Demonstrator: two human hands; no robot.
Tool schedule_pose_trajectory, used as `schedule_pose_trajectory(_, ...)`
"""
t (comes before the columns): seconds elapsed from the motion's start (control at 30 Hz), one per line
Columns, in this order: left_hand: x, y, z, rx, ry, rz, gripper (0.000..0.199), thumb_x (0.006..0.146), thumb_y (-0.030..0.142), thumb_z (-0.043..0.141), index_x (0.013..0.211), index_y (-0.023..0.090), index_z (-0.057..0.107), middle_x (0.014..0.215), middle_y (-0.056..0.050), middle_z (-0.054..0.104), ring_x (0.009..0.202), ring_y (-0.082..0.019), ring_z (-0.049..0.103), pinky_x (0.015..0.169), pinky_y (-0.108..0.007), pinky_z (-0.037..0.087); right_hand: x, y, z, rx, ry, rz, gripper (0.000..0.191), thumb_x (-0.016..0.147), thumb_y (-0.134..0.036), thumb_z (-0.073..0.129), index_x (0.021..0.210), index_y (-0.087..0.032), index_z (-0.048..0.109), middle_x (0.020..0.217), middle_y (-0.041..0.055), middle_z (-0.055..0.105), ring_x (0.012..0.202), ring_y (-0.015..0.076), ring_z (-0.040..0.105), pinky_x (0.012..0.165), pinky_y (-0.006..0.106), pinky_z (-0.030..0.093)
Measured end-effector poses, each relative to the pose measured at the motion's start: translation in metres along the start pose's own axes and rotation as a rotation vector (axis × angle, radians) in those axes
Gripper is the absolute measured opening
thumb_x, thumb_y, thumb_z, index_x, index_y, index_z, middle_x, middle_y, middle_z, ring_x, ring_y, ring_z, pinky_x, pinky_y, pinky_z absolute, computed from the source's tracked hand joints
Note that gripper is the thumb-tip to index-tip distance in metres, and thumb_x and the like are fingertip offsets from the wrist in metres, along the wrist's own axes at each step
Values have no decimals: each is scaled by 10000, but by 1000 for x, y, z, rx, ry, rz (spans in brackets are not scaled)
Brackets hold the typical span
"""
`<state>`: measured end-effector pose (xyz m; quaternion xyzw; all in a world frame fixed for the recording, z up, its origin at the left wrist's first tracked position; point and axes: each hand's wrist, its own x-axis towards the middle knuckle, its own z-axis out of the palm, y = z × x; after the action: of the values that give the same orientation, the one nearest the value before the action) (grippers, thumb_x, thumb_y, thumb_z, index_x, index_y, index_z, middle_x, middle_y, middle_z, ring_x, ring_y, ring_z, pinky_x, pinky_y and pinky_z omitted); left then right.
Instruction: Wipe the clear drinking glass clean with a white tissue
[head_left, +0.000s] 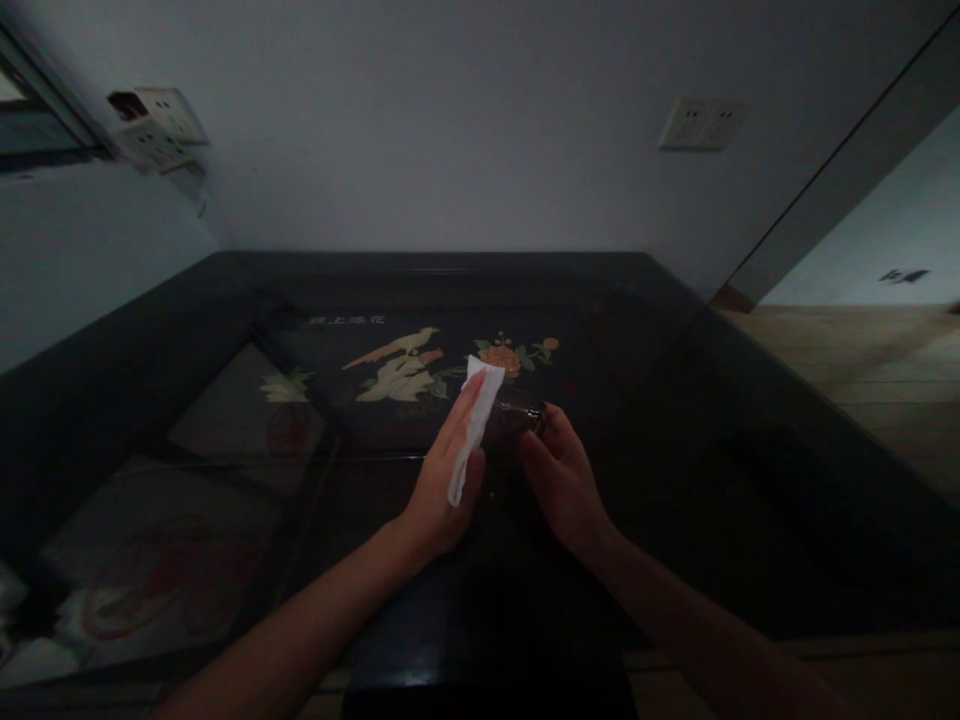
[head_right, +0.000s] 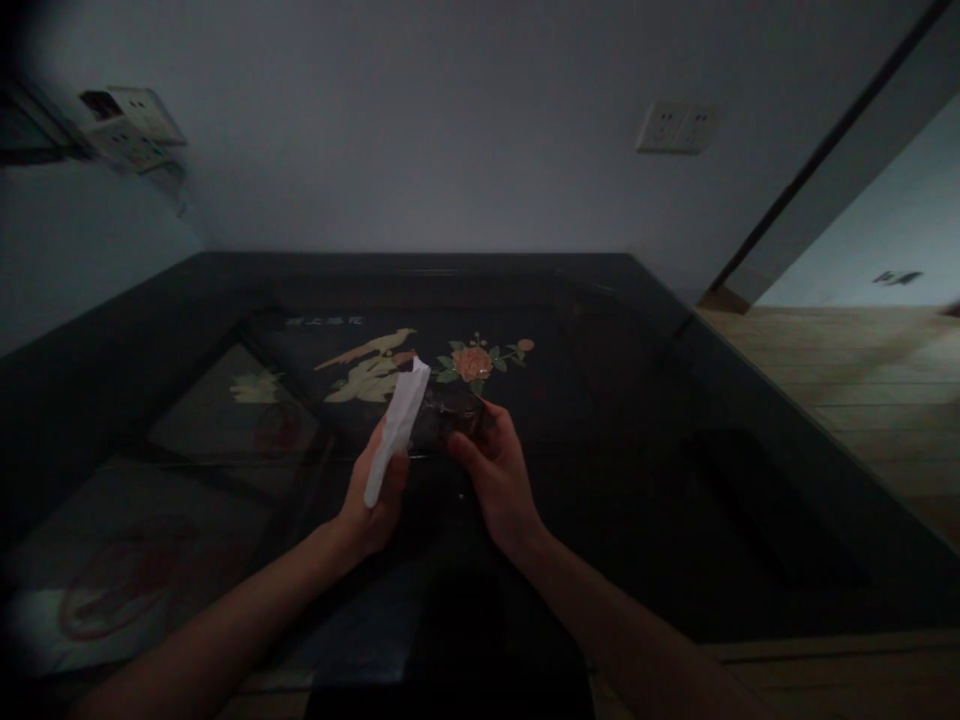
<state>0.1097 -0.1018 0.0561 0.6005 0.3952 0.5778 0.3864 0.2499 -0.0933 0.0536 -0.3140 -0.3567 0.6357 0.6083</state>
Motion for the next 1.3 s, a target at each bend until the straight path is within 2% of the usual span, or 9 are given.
schedule_pose_trajectory(0.17,0,-6,2,-242,224,-408,275,799,388,653,971,183,712,995,-55,729,1145,-252,592,1071,-330,382,1,1,-1,-15,-17,-5,427,736,-362,749,1105,-265,558,1092,34,685,1004,221,638,940,407,478)
schedule_pose_trajectory(0.3,12,-5,9,-502,377,-624,220,833,321,602,918,148,706,939,-63,742,1037,-240,656,1023,-363,432,3,2,-2,-31,-46,-39,467,724,-375,757,1137,-275,564,1164,41,658,1084,230,605,985,416,453)
schedule_pose_trajectory(0.43,19,0,15,-661,427,-635,210,849,223,549,973,132,693,966,-67,741,1042,-217,657,1014,-358,443,3,2,-4,-122,-62,-95,520,750,-378,732,1225,-287,541,1252,45,612,1154,235,568,1024,416,425)
schedule_pose_trajectory(0.6,16,-2,19,-680,422,-706,219,867,253,536,965,146,700,996,-63,741,1033,-224,662,990,-357,467,8,1,-9,-326,65,-115,538,733,-375,743,1226,-270,554,1266,59,596,1210,236,526,1037,408,414)
schedule_pose_trajectory(0.77,13,-7,21,-675,444,-669,213,868,239,536,982,154,695,1037,-60,734,1051,-210,656,981,-328,471,14,4,-14,-246,129,-114,497,700,-350,774,1140,-257,560,1084,46,673,998,210,642,918,388,510)
schedule_pose_trajectory(1.03,0,-23,21,-524,395,-695,219,859,305,578,982,173,701,1076,-55,724,1118,-219,623,1035,-346,426,15,17,-19,-220,49,-16,463,818,-474,630,1217,-250,562,1260,52,615,1147,211,577,998,382,449)
schedule_pose_trajectory(1.13,-4,-25,19,-383,314,-685,305,865,383,564,1049,169,678,1136,-64,701,1154,-232,600,1060,-378,400,12,15,-14,-245,-55,34,519,762,-455,698,1206,-232,547,1225,59,634,1120,221,591,970,373,464)
schedule_pose_trajectory(1.2,-8,-24,18,-267,204,-660,385,887,435,511,1114,157,652,1181,-83,678,1197,-253,567,1073,-403,385,11,11,-12,-270,-45,55,518,721,-429,742,1158,-218,559,1161,64,661,1050,224,621,927,366,483)
schedule_pose_trajectory(1.3,-14,-20,19,-40,38,-449,475,924,453,428,1271,155,556,1306,-104,596,1288,-264,478,1121,-413,320,12,6,-11,-251,44,38,411,714,-401,751,1044,-210,596,1075,52,686,972,212,637,886,347,489)
